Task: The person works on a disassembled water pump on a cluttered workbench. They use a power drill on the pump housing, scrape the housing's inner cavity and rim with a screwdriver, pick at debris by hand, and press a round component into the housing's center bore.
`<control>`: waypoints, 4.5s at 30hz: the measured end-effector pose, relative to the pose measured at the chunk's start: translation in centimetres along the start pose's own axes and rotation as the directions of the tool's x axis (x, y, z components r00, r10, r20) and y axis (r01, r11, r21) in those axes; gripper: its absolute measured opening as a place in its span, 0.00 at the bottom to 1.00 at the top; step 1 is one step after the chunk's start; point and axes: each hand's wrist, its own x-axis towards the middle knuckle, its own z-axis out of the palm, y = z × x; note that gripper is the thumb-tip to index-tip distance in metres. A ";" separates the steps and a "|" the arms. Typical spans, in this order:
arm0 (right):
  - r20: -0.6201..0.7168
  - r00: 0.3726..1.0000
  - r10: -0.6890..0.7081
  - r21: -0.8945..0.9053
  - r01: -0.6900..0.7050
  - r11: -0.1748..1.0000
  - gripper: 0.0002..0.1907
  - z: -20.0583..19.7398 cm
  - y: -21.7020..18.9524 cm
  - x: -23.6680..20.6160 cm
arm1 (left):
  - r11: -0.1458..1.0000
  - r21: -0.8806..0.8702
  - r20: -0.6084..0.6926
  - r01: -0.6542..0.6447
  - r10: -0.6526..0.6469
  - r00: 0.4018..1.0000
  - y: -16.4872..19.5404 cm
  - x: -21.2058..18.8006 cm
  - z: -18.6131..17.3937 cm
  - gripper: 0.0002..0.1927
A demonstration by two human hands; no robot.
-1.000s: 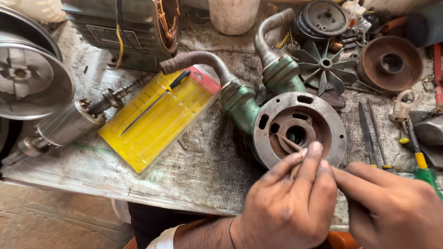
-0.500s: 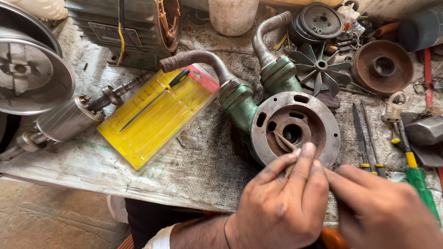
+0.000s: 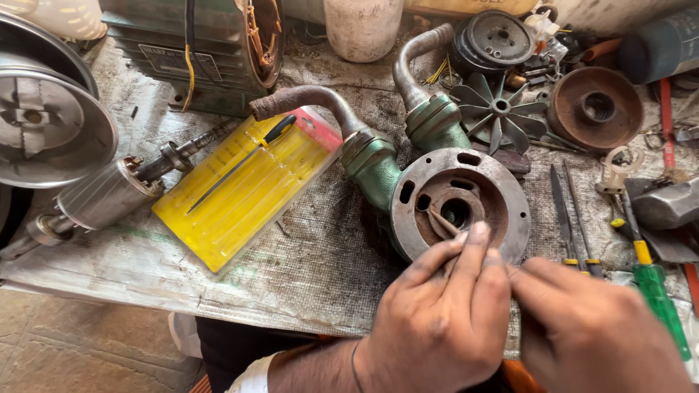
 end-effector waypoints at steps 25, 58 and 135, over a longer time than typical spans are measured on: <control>-0.122 0.985 -0.124 -0.016 0.123 0.992 0.23 -0.5 -1.6 0.1 | 1.000 -0.008 -0.056 0.029 -0.029 0.998 0.3 0.4 -0.5 0.13; -0.058 0.998 0.002 0.046 0.001 0.999 0.22 -1.0 -2.6 1.0 | 0.999 0.015 -0.056 0.030 -0.029 0.998 -0.1 -0.3 0.4 0.14; -0.005 0.998 0.059 0.068 -0.059 0.996 0.12 -2.0 -6.5 0.7 | 0.997 0.015 -0.079 0.075 -0.074 0.994 0.6 0.5 -2.3 0.12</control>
